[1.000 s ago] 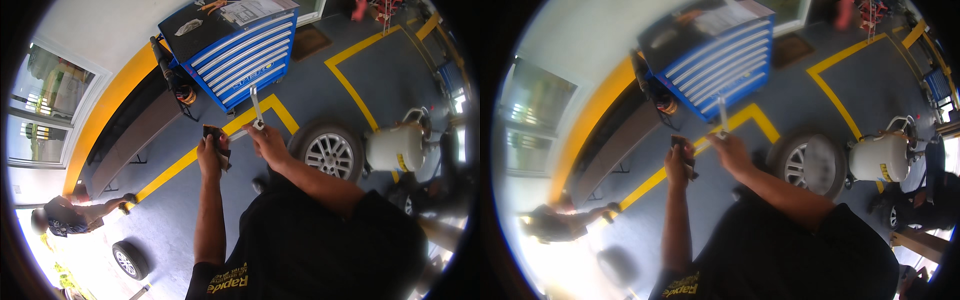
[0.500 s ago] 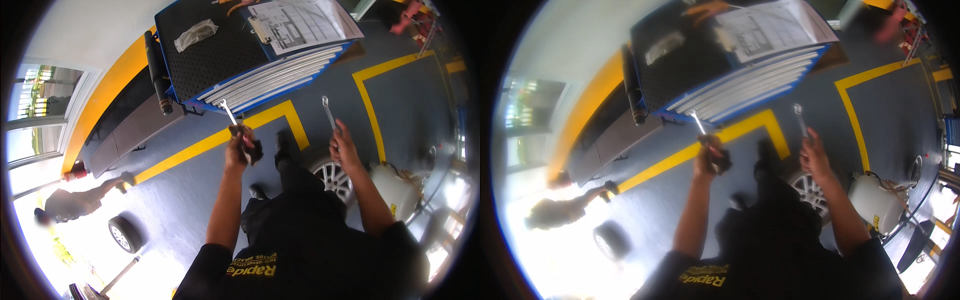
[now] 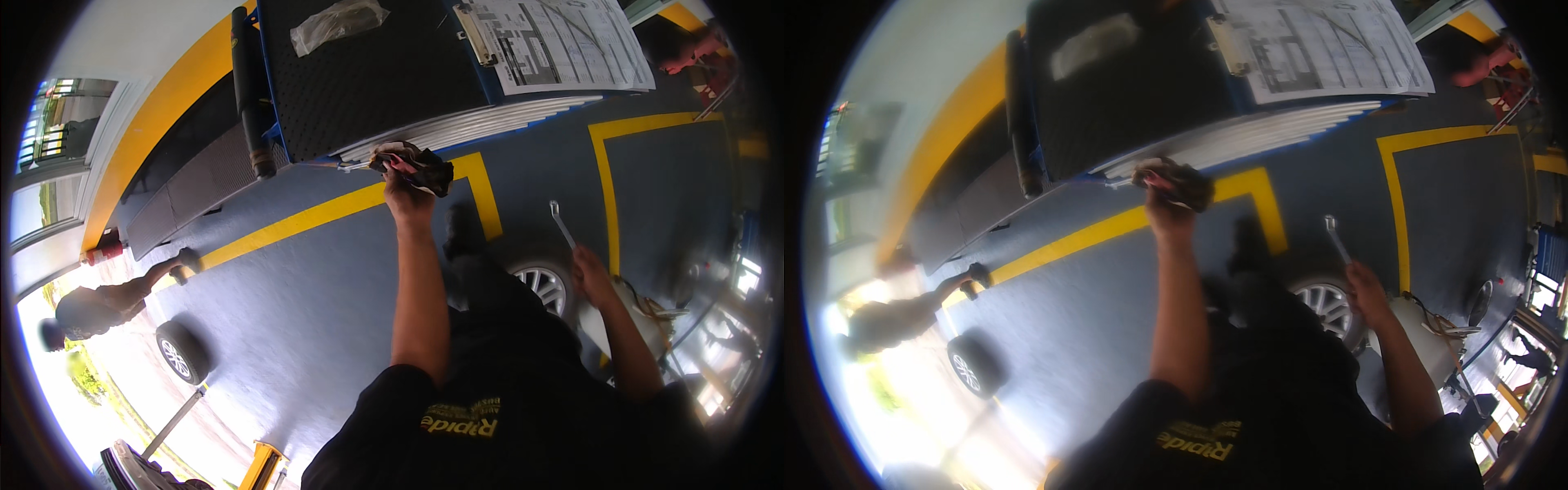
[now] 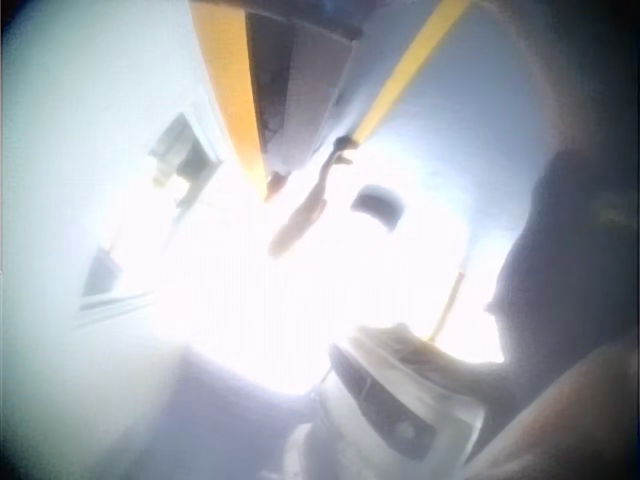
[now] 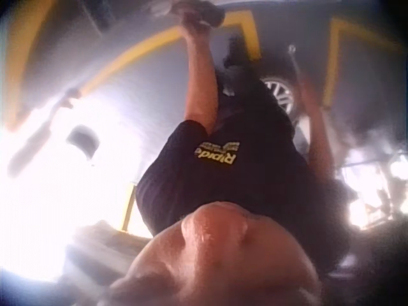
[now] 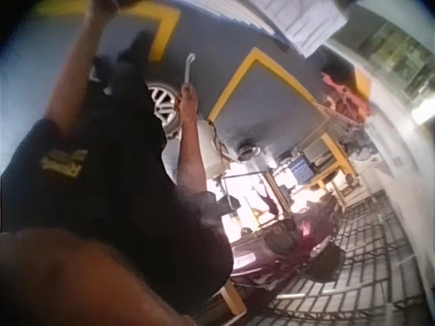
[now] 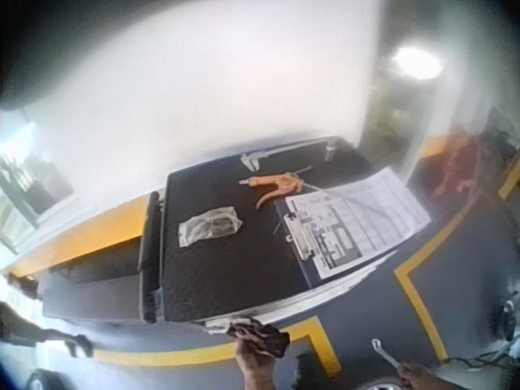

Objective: The person works on a car's brake assembly, using a wrench to loosen bolts and a spray can to apply lubricant. They then retrieve a socket wrench from a tool chest and continue working on the brake components.

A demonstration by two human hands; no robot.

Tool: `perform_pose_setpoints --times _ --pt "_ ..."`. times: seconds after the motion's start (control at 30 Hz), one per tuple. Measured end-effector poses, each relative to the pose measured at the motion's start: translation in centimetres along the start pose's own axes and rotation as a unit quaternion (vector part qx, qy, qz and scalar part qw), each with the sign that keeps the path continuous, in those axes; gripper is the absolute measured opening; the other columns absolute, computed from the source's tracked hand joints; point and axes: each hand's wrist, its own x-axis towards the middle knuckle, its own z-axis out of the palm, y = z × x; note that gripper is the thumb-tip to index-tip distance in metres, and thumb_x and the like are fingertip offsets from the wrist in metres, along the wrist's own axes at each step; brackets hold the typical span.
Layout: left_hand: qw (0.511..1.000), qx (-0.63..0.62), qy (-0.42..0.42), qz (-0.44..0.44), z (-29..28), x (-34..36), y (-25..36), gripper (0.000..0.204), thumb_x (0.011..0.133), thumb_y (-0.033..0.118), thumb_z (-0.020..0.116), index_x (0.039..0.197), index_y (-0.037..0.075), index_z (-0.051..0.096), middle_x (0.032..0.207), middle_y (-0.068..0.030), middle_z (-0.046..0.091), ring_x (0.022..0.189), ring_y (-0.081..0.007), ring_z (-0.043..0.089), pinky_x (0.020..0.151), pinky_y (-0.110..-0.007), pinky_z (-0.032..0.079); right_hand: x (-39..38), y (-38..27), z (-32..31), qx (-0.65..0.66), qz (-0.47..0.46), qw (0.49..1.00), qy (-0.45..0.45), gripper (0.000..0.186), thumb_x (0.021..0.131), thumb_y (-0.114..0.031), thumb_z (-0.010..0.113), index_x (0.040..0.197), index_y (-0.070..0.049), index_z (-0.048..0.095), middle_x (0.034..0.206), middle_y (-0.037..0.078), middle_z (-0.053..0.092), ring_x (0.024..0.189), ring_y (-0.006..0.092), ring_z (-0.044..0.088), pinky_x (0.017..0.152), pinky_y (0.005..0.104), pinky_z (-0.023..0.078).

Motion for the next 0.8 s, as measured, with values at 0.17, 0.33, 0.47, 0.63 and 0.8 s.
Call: perform_pose_setpoints --times 0.17,0.33,0.47,0.63,0.8 --pt "0.999 0.001 0.003 -0.044 -2.3 -3.6 1.4 0.031 0.102 0.031 0.052 0.129 0.016 0.055 0.119 -0.0036 0.061 0.113 -0.0222 0.058 0.102 -0.042 0.046 -0.5 1.0 0.3 -0.025 -0.026 0.999 0.036 0.044 0.098 -0.039 0.06 0.133 -0.013 0.054 0.072 -0.005 0.044 0.049 0.0049 0.037 0.041 0.0228 0.027" --pt "0.972 0.167 0.159 -0.052 -0.1 -13.1 3.7 0.033 0.098 0.025 0.058 0.126 0.007 0.055 0.114 -0.0087 0.063 0.108 -0.0233 0.059 0.098 -0.041 0.046 -2.7 0.8 0.8 -0.071 0.004 0.997 0.01 0.034 0.097 -0.037 0.062 0.118 -0.011 0.059 0.068 -0.005 0.043 0.049 0.0056 0.037 0.042 0.0245 0.029" --pt "0.896 0.338 0.205 -0.202 6.0 -22.6 7.8 0.034 0.098 0.023 0.057 0.127 0.006 0.055 0.111 -0.0086 0.063 0.103 -0.0217 0.061 0.091 -0.036 0.049 -2.8 5.9 -1.8 -0.099 0.037 0.992 0.064 0.023 0.096 -0.033 0.064 0.104 -0.011 0.059 0.066 -0.005 0.044 0.048 0.0064 0.038 0.042 0.0256 0.029" --pt "0.889 0.34 0.234 -0.197 10.2 -21.9 6.4 0.026 0.103 0.013 0.046 0.126 0.005 0.055 0.103 -0.0091 0.065 0.086 -0.0199 0.067 0.076 -0.033 0.058 -2.4 13.1 -5.4 -0.158 0.047 0.984 0.065 0.034 0.095 -0.03 0.066 0.117 -0.005 0.059 0.074 0.003 0.052 0.059 0.0153 0.048 0.05 0.0321 0.039" --pt "0.917 0.206 0.254 -0.23 5.0 -19.0 3.6 0.02 0.101 0.014 0.048 0.117 0.008 0.058 0.097 -0.0078 0.065 0.083 -0.0208 0.066 0.077 -0.036 0.056 -0.1 21.5 -10.5 -0.416 -0.056 0.905 0.064 0.029 0.096 -0.026 0.061 0.112 -0.002 0.06 0.088 0.015 0.06 0.076 0.0255 0.059 0.064 0.0409 0.049"
